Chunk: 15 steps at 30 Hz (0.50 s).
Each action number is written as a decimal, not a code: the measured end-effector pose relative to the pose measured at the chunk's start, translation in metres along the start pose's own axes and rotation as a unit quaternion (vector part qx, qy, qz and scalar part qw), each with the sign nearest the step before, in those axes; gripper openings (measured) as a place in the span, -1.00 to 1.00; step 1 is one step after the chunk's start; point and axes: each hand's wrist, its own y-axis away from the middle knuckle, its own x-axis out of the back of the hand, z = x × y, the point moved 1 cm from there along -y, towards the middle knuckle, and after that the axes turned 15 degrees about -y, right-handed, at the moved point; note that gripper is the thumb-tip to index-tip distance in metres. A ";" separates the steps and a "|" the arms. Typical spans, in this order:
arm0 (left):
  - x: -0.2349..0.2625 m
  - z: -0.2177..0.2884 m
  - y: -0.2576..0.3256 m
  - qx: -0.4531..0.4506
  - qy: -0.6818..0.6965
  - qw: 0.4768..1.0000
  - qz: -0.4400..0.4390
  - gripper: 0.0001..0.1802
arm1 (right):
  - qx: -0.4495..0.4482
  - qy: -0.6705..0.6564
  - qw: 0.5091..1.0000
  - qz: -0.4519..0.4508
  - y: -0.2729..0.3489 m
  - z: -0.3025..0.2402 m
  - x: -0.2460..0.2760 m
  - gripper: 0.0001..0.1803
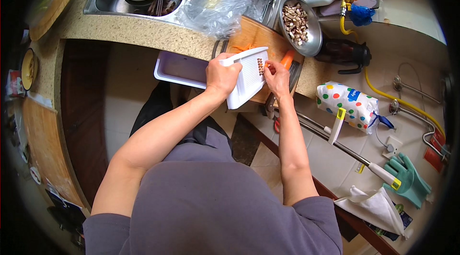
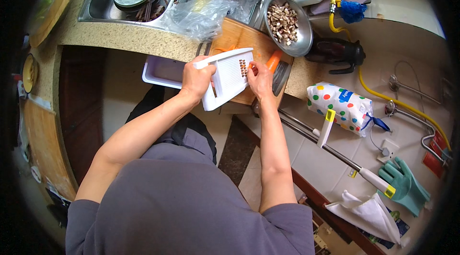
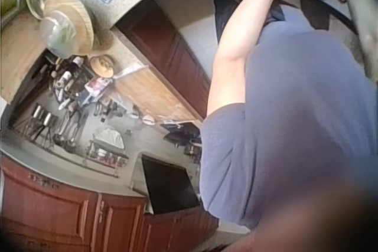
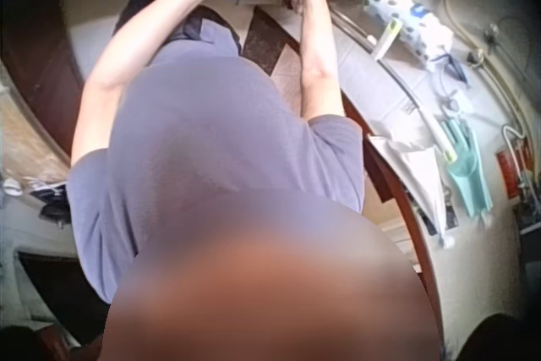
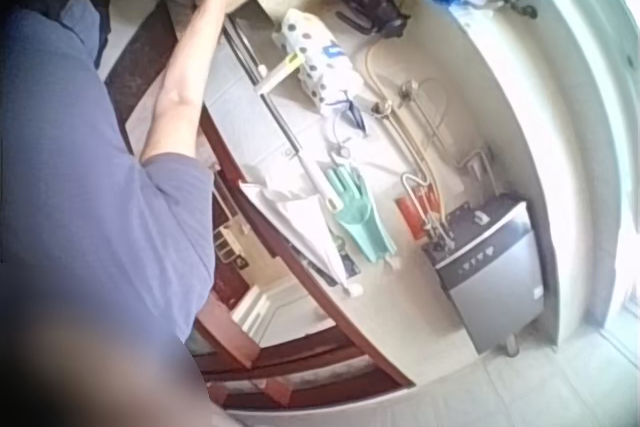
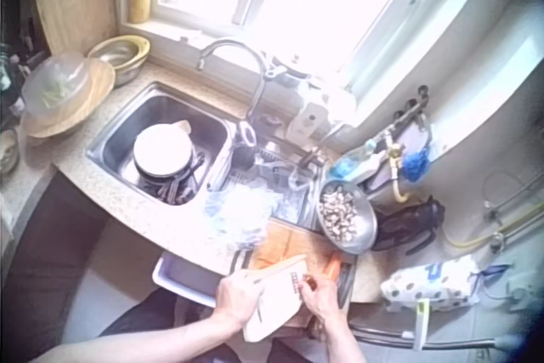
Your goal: Grating a carrot using a handheld grater in a kitchen.
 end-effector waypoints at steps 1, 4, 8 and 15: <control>0.000 0.000 -0.001 0.000 0.000 1.000 0.001 -0.66 | -0.018 -0.011 1.000 0.012 0.000 -0.003 0.001 -0.73; 0.000 -0.002 -0.003 -0.003 -0.004 1.000 0.008 -0.66 | -0.009 -0.028 0.999 0.029 0.014 -0.026 0.008 -0.75; 0.004 -0.001 -0.003 0.005 -0.009 1.000 0.013 -0.66 | 0.090 -0.055 0.994 -0.031 0.057 -0.074 0.005 -0.75; 0.001 0.003 -0.003 0.008 0.006 1.000 0.007 -0.66 | 0.048 -0.118 0.992 0.019 0.073 -0.070 -0.011 -0.75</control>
